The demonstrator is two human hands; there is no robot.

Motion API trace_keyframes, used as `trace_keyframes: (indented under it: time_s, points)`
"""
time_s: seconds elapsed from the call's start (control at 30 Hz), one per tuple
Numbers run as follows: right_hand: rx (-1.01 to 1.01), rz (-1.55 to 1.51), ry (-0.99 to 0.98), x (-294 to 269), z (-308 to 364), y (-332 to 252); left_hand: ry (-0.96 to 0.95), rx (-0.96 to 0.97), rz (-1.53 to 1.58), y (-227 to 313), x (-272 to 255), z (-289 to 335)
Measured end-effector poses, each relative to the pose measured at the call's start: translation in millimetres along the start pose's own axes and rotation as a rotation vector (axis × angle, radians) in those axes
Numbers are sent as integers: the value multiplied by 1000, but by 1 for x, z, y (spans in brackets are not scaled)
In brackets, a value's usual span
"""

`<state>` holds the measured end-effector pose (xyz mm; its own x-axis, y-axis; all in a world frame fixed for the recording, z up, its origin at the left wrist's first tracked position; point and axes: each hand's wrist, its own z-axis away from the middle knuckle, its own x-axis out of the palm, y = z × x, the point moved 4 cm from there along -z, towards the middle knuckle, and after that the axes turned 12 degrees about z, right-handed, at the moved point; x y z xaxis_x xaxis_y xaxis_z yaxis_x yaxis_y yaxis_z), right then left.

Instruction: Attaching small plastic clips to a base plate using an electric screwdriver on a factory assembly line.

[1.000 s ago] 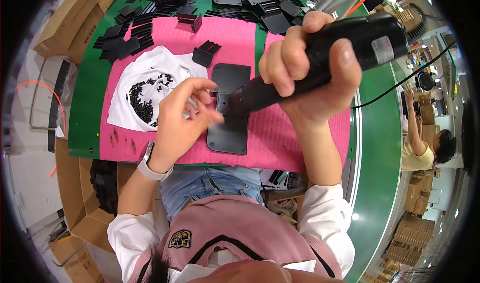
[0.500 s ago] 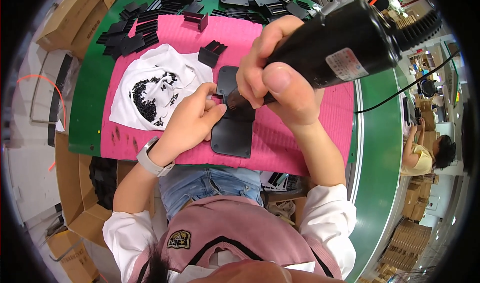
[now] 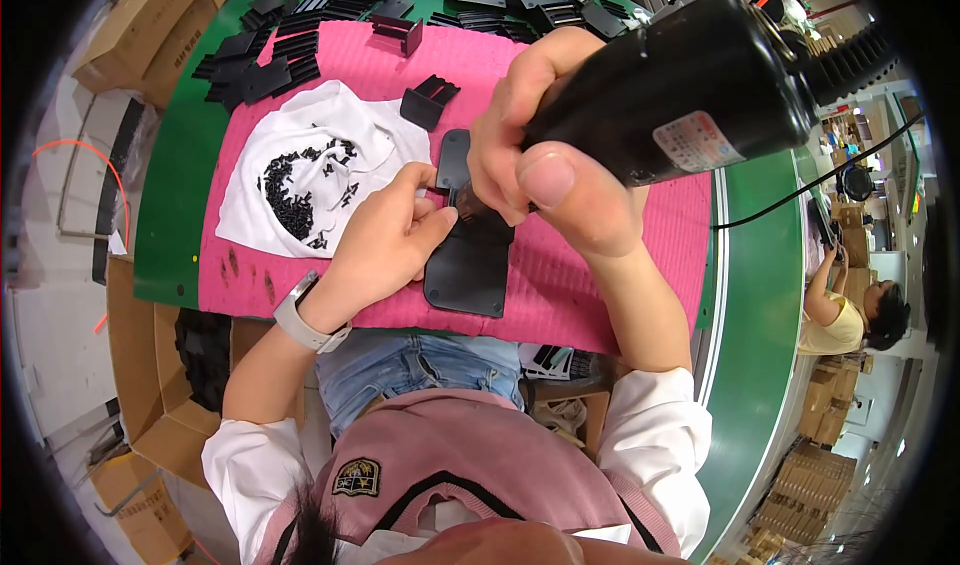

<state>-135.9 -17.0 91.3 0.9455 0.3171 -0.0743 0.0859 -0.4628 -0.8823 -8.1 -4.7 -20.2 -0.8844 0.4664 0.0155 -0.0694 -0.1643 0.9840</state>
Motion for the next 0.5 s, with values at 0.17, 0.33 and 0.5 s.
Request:
trace_keyframes:
  time_s: [0.17, 0.33, 0.5]
  points:
    - [-8, -15, -21, 2, 0, 3, 3, -29, -47, 1, 0, -1]
    - [-16, -17, -24, 3, -2, 2, 17, -16, -47, 0, -1, -1]
    - [-84, 160, -28, 2, -1, -1, 18, 62, -121, -5, -1, -5]
